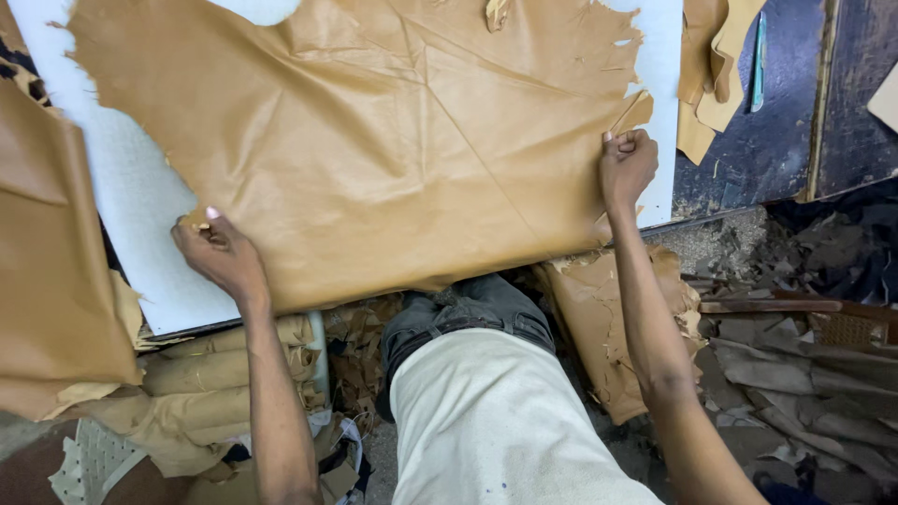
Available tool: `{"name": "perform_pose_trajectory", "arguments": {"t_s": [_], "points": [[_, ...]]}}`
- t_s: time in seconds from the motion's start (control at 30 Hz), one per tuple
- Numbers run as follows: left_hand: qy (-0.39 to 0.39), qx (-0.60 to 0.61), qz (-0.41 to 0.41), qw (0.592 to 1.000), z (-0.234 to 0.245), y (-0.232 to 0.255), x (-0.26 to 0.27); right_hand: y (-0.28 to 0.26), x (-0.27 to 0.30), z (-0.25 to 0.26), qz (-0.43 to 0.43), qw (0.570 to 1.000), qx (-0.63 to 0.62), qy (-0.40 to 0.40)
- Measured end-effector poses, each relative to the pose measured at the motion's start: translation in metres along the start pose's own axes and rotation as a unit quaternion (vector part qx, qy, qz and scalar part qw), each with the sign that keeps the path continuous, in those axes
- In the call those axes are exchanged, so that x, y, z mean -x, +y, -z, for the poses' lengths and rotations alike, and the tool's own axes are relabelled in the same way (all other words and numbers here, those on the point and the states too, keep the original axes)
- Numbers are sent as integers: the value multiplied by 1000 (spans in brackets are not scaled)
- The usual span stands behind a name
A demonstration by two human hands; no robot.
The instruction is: The person lays a large tan leather hide on a white worktable, places a cardboard template on top, and uses a utility knife to cut the leather along the template edges. The person removes the template and sets the cut leather piece aside, repeating the process with additional templates and leather sections.
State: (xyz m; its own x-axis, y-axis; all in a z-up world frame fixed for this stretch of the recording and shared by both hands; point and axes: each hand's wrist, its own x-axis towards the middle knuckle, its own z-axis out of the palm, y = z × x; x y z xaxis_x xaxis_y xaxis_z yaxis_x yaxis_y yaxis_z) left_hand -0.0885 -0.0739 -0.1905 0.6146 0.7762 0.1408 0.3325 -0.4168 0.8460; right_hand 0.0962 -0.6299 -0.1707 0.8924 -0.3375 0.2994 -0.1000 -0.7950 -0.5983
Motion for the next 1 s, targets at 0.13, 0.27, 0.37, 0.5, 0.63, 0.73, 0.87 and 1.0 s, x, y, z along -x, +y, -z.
{"name": "perform_pose_trajectory", "arguments": {"t_s": [0.13, 0.27, 0.37, 0.5, 0.63, 0.73, 0.87, 1.0], "points": [[74, -4, 2, 997, 5, -1, 25, -19, 9, 2, -7, 999, 31, -8], [56, 40, -37, 997, 21, -14, 46, -18, 15, 21, -50, 991, -68, -101], [-4, 44, 57, 997, 35, -32, 64, -15, 23, 26, 56, 993, -72, -80], [-106, 247, 75, 960, 43, -28, 82, -11, 26, 30, 108, 990, -50, -77], [-65, 213, 132, 966, 52, -4, 90, -10, 42, 31, 111, 992, -30, -59], [-57, -121, 203, 970, 51, 23, 98, -20, 52, 34, 101, 993, 15, -54], [16, -242, -17, 970, 23, 61, 124, -45, 75, 37, 213, 964, 156, 5], [-317, -98, -176, 927, -43, 86, 153, -86, 127, 15, 292, 931, 11, -217]]}}
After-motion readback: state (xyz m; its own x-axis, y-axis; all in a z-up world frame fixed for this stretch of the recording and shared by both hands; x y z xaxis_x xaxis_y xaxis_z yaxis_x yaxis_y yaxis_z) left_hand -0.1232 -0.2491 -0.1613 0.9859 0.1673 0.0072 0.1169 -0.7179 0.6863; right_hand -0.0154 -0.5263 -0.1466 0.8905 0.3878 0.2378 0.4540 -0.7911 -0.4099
